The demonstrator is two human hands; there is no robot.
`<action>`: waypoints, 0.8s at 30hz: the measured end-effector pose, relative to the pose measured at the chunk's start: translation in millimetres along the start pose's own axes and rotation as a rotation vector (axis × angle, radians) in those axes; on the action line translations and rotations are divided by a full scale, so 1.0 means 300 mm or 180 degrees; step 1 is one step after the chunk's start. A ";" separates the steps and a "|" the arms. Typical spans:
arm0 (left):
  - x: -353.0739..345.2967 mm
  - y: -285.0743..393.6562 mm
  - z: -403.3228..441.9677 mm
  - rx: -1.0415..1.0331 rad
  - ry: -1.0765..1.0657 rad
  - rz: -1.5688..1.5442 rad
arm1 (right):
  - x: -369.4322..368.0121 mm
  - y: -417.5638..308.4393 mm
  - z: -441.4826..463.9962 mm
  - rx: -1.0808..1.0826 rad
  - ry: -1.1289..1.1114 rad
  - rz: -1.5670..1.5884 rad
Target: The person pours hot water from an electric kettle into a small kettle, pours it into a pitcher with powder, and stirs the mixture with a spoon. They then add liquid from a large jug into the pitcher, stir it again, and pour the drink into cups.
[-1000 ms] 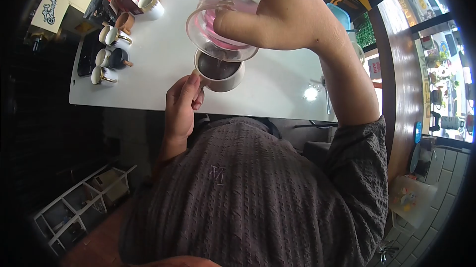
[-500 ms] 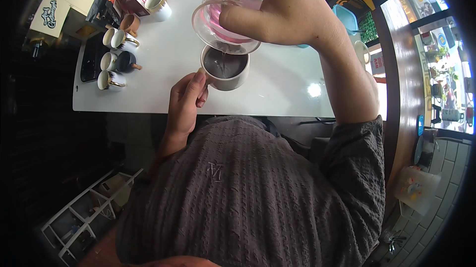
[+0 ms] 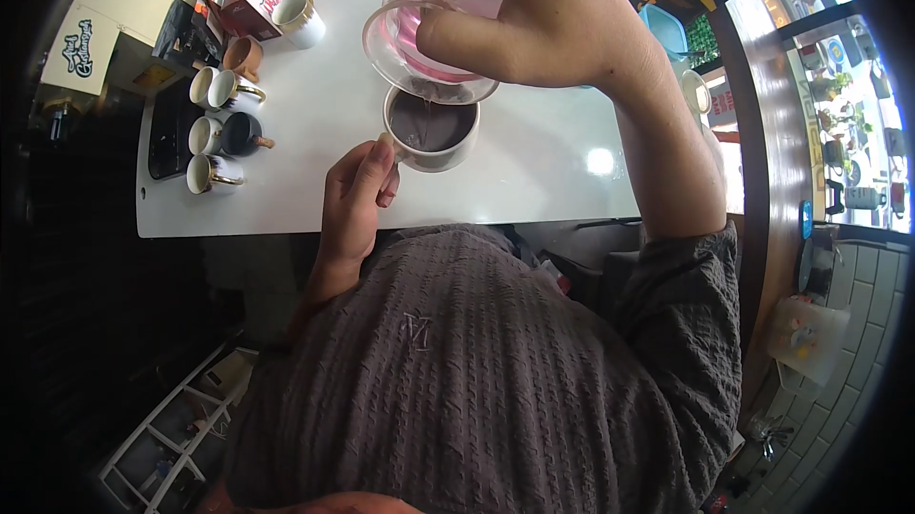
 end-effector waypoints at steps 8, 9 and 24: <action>0.010 0.006 0.009 0.0026 -0.0051 -0.0001 | -0.005 -0.008 0.013 0.0094 0.0141 0.0162; 0.008 0.006 0.010 0.0030 -0.0056 -0.0004 | 0.003 -0.026 0.020 -0.0038 0.0042 0.0053; 0.006 -0.011 0.014 0.0071 0.0044 -0.0070 | 0.003 -0.009 0.008 0.0035 0.0049 0.0091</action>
Point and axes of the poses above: each hand's wrist, its own z-axis towards the middle knuckle, its own x-axis out of the back of the hand, y = z × x, the point moved 3 cm from there along z, towards the middle knuckle, and after that the axes turned 2 degrees about -y, right-handed, at the moved point
